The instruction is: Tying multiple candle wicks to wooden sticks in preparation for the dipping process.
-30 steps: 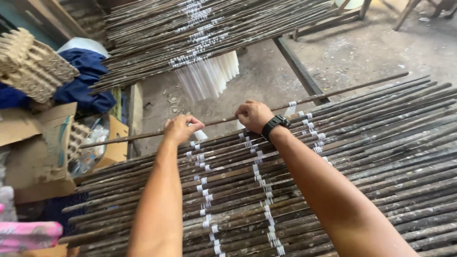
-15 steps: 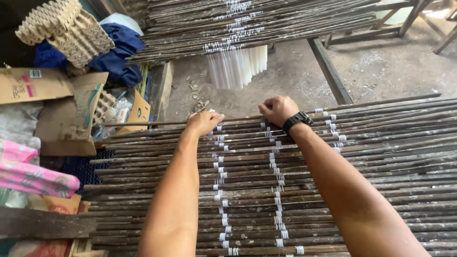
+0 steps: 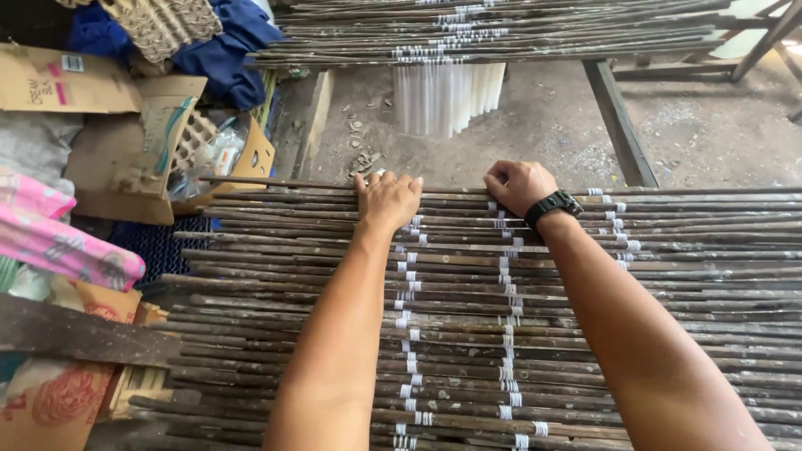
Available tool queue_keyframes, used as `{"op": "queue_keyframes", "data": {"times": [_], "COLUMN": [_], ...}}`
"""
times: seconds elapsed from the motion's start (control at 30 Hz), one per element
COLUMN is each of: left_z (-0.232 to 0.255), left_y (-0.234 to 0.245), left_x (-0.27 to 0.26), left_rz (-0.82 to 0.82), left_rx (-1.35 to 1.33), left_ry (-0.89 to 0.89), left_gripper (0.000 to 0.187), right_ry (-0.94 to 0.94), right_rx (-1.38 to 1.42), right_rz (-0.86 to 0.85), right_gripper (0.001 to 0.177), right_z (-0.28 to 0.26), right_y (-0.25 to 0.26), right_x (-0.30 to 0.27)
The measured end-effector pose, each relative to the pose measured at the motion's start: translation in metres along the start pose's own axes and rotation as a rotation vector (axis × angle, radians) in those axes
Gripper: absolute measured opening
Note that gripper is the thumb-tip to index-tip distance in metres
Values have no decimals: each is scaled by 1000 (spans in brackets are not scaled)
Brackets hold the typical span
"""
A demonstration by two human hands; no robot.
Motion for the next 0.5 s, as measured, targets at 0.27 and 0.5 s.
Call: {"op": "queue_keyframes", "data": {"times": [0.27,0.5], "left_z": [4,24], "left_y": [4,40], "left_x": [-11,-50], "left_rz": [16,6], "left_rx": [-21,-143], "left_ry": [-2,-74], "left_gripper": [54,63], "right_ry": [11,35], "right_rx": [-32,19], "right_rz": [-18,22], "right_gripper": [27,25], "right_z": [2,11], "right_y": [-3,-10], "right_x": [1,5]}}
Point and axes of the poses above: each hand's wrist, its own x-axis towards the middle knuckle, its own y-axis out of the back of the hand, z = x × y, the point moved 6 cm from there along x, towards the middle knuckle, and after that the axes turned 11 degrees about -y, right-handed, at the moved point
